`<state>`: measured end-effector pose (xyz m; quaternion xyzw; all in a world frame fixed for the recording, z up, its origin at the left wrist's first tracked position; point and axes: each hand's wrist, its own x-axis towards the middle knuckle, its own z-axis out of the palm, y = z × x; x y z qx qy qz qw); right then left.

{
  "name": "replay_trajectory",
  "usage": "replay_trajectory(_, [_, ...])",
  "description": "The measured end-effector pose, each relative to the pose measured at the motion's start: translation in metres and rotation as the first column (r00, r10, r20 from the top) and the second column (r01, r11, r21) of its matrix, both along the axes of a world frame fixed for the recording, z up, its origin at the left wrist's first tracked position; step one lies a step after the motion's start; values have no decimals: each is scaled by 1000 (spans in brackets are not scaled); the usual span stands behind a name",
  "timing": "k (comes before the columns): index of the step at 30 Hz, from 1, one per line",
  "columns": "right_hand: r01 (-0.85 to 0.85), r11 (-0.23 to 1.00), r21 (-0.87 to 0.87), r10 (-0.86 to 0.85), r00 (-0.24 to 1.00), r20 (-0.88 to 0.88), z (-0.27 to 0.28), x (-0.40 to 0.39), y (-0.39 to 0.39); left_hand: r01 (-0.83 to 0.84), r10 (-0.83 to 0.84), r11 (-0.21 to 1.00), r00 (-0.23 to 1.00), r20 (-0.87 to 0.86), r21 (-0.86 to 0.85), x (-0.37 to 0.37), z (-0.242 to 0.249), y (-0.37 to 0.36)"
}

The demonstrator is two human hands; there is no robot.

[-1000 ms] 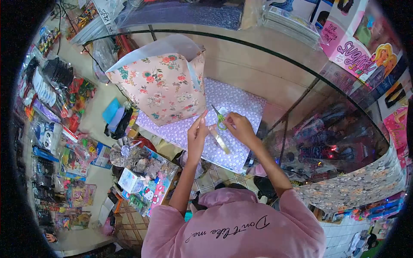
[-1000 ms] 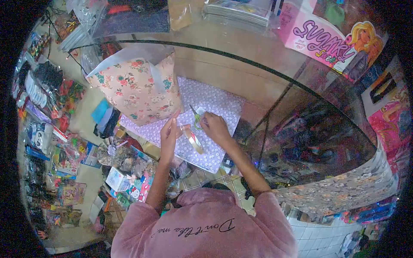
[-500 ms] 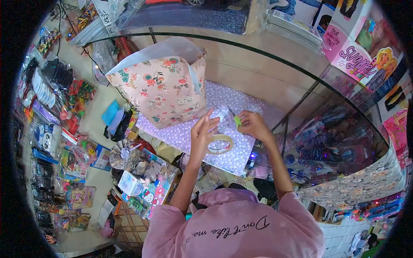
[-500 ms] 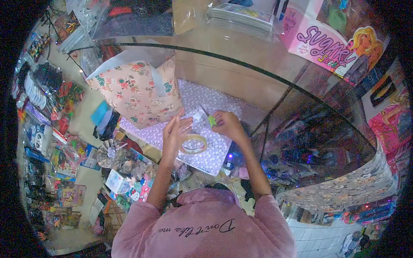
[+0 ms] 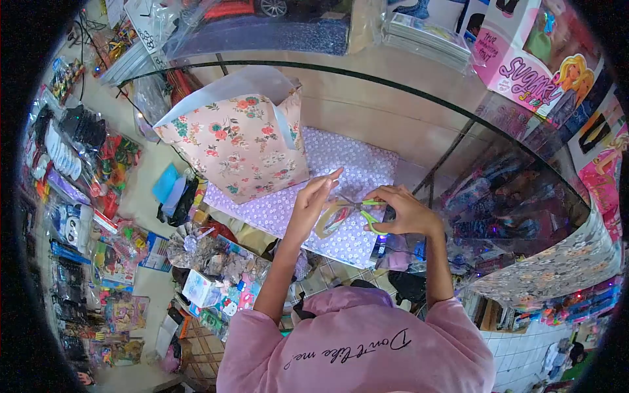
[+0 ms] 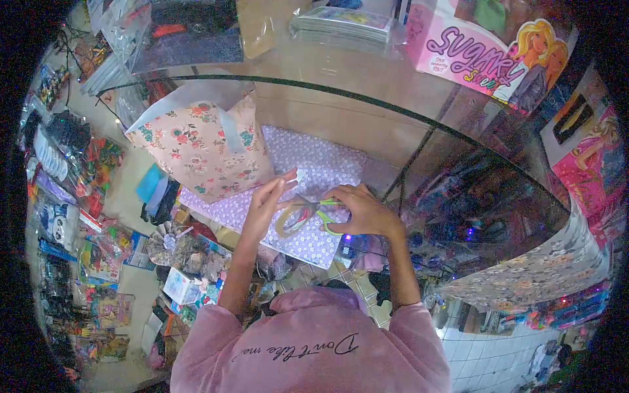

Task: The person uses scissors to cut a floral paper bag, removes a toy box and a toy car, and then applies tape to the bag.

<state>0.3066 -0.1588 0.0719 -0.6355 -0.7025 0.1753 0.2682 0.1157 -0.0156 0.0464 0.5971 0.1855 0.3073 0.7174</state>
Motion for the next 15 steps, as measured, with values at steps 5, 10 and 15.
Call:
replay_trajectory(5, [2, 999, -52, 0, 1000, 31, 0, -2, 4, 39, -38, 986, 999, -8, 159, 8, -7, 4])
replay_trajectory(10, [-3, 997, -78, 5, 1000, 20, 10, -3, 1, 96, -77, 973, 993, -93, 209, 12, -9, 8])
replay_trajectory(15, [-4, 998, -70, 6, 1000, 25, 9, 1, -3, 82, -64, 970, 995, -82, 228, 21, -9, 5])
